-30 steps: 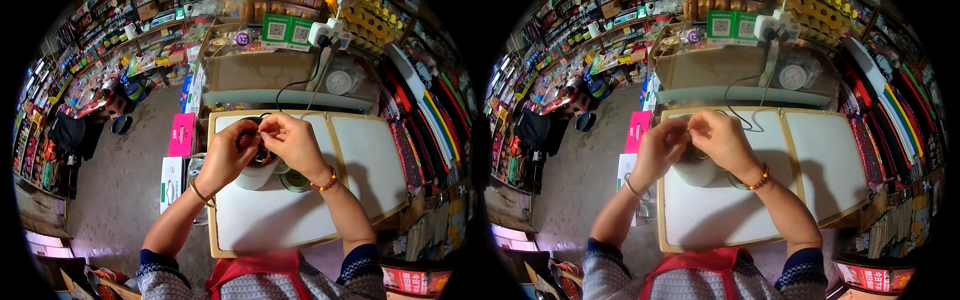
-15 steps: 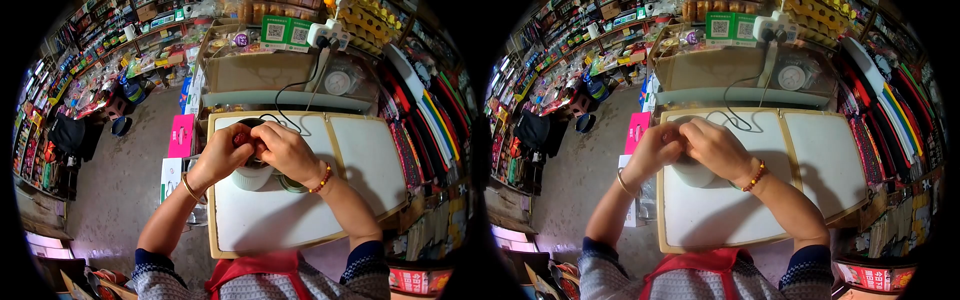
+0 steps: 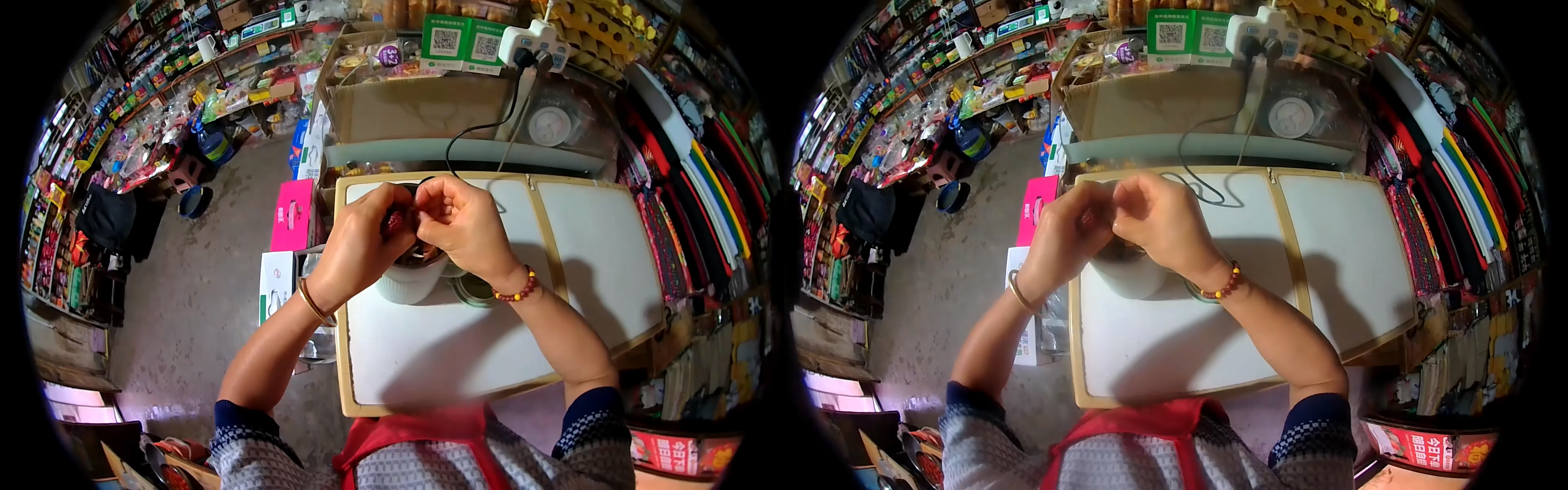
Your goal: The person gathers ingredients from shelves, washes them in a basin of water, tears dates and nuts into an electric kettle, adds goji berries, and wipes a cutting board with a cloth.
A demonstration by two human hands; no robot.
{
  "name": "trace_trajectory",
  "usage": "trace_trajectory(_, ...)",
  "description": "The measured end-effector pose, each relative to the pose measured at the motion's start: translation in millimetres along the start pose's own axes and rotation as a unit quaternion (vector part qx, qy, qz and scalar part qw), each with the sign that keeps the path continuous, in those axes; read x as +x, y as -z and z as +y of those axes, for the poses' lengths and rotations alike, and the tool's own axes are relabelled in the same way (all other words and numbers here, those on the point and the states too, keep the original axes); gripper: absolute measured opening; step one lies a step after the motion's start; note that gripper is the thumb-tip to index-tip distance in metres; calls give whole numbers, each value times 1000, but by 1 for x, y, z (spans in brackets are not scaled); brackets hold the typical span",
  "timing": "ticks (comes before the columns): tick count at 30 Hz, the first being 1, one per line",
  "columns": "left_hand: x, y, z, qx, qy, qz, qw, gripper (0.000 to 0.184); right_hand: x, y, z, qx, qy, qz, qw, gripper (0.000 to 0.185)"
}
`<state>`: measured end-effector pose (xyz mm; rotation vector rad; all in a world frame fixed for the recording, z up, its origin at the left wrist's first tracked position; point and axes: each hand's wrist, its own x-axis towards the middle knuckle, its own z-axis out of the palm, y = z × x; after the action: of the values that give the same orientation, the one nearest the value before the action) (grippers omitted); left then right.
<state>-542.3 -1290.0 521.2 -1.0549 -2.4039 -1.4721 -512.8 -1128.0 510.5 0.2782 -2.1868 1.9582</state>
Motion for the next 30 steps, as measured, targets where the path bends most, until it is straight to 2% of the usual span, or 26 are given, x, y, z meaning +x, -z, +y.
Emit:
trace_trajectory(2,1,3,0,8,-12,-5,1000,18,-3,-1,-1,-154,154,13,976,18)
trace_trajectory(3,2,5,-2,-53,61,-48,996,17,-4,-1,-2,-229,229,16,946,20)
trace_trajectory(4,3,6,-2,-114,133,-89,980,16,-4,-1,-6,-269,265,7,926,21)
trace_trajectory(5,4,7,0,-115,134,-89,980,16,-3,0,-8,-268,264,7,927,21)
trace_trajectory(7,7,8,7,-254,232,-100,933,16,-3,4,-10,-277,260,-22,925,21)
trace_trajectory(11,8,3,7,-258,211,-73,940,19,1,3,-9,-263,266,16,927,21)
trace_trajectory(12,8,2,5,-258,211,-74,940,19,1,2,-10,-247,244,18,938,21)
trace_trajectory(14,7,0,2,-156,131,-55,977,20,-1,2,-9,-231,219,21,948,22)
trace_trajectory(15,7,2,2,-157,132,-55,977,20,-1,3,-7,-179,168,19,969,22)
trace_trajectory(16,8,5,4,-91,78,-60,991,21,0,3,-6,-125,116,16,985,23)
trace_trajectory(17,8,8,6,-25,23,-64,997,22,0,4,-6,-124,115,15,985,23)
trace_trajectory(21,9,13,6,18,-4,-101,995,22,0,9,-8,-126,83,-15,988,23)
trace_trajectory(23,9,13,4,61,-76,-93,991,22,1,12,-10,-136,75,-29,987,23)
trace_trajectory(25,10,12,1,99,-95,-81,987,21,3,16,-11,-128,104,-43,985,20)
trace_trajectory(26,9,12,0,138,-113,-68,982,20,4,20,-12,-92,46,-58,993,19)
trace_trajectory(28,9,15,2,92,-110,-77,987,18,5,32,-25,-27,-67,-118,990,20)
trace_trajectory(29,10,17,3,48,-107,-87,989,17,1,31,-34,-28,-63,-119,991,20)
trace_trajectory(30,11,15,1,34,-78,-75,994,17,-7,27,-43,28,-35,-106,993,20)
